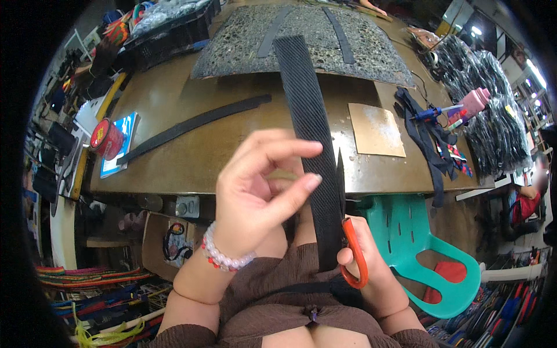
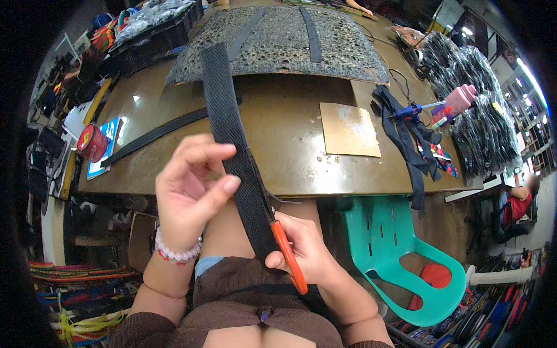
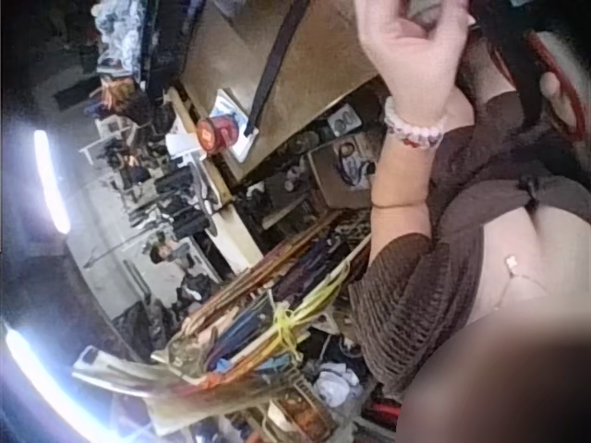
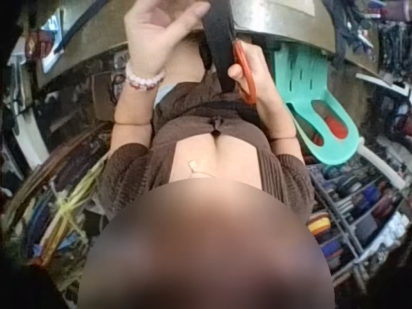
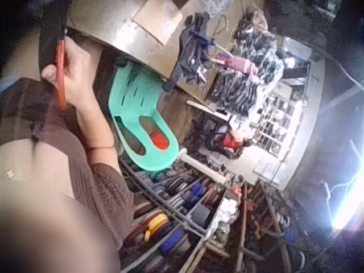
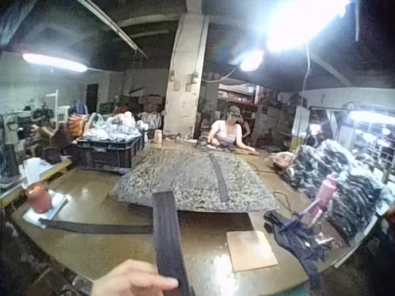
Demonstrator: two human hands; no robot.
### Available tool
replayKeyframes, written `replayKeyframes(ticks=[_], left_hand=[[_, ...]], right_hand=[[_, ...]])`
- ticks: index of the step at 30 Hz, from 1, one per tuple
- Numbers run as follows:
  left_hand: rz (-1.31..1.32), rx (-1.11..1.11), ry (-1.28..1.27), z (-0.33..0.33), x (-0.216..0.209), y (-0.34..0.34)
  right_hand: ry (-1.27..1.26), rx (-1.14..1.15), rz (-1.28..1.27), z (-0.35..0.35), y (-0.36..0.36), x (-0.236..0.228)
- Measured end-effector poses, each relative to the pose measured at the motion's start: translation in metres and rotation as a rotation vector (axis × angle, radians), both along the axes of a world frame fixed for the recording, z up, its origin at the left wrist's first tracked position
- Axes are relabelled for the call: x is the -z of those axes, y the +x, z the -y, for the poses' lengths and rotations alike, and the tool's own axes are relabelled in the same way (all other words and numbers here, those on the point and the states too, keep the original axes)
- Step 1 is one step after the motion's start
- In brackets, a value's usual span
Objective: The person cuts multiple black fabric straps into shorter pieces using red-handled scissors on a workbench. After cutting, the person arranges the strap pieces on a textured mat and applies a yellow substance from a can onto the straps using a small brush.
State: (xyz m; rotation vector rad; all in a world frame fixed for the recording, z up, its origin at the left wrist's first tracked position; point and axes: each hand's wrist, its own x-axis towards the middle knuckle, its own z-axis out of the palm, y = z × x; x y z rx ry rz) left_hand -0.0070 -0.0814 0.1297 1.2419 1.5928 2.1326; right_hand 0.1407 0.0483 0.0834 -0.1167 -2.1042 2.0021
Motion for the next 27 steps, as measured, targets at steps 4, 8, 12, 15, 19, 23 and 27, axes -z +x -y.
replayKeyframes(ticks=[4, 8, 12, 15, 19, 23, 27], left_hand=[[-0.017, -0.032, 0.032, -0.001, 0.001, 0.003], [-0.001, -0.039, 0.019, 0.002, 0.003, 0.001], [0.111, 0.059, -0.019, 0.004, 0.004, 0.01], [0.069, 0.069, -0.02, 0.004, 0.0, 0.012], [-0.071, -0.005, 0.03, 0.003, -0.007, 0.003], [-0.097, -0.093, 0.099, 0.004, -0.012, -0.004], [-0.014, 0.003, 0.089, 0.002, -0.01, 0.008]], right_hand=[[-0.066, -0.012, -0.031, 0.002, -0.006, 0.0], [-0.076, 0.002, 0.064, 0.006, -0.007, -0.003], [-0.063, 0.036, -0.066, 0.005, -0.011, -0.001], [-0.066, 0.015, -0.091, 0.002, -0.011, 0.0], [-0.078, 0.001, -0.055, 0.002, -0.005, 0.0], [0.053, -0.043, -0.041, 0.002, -0.002, -0.004], [0.058, 0.0, -0.132, 0.003, -0.009, -0.006]])
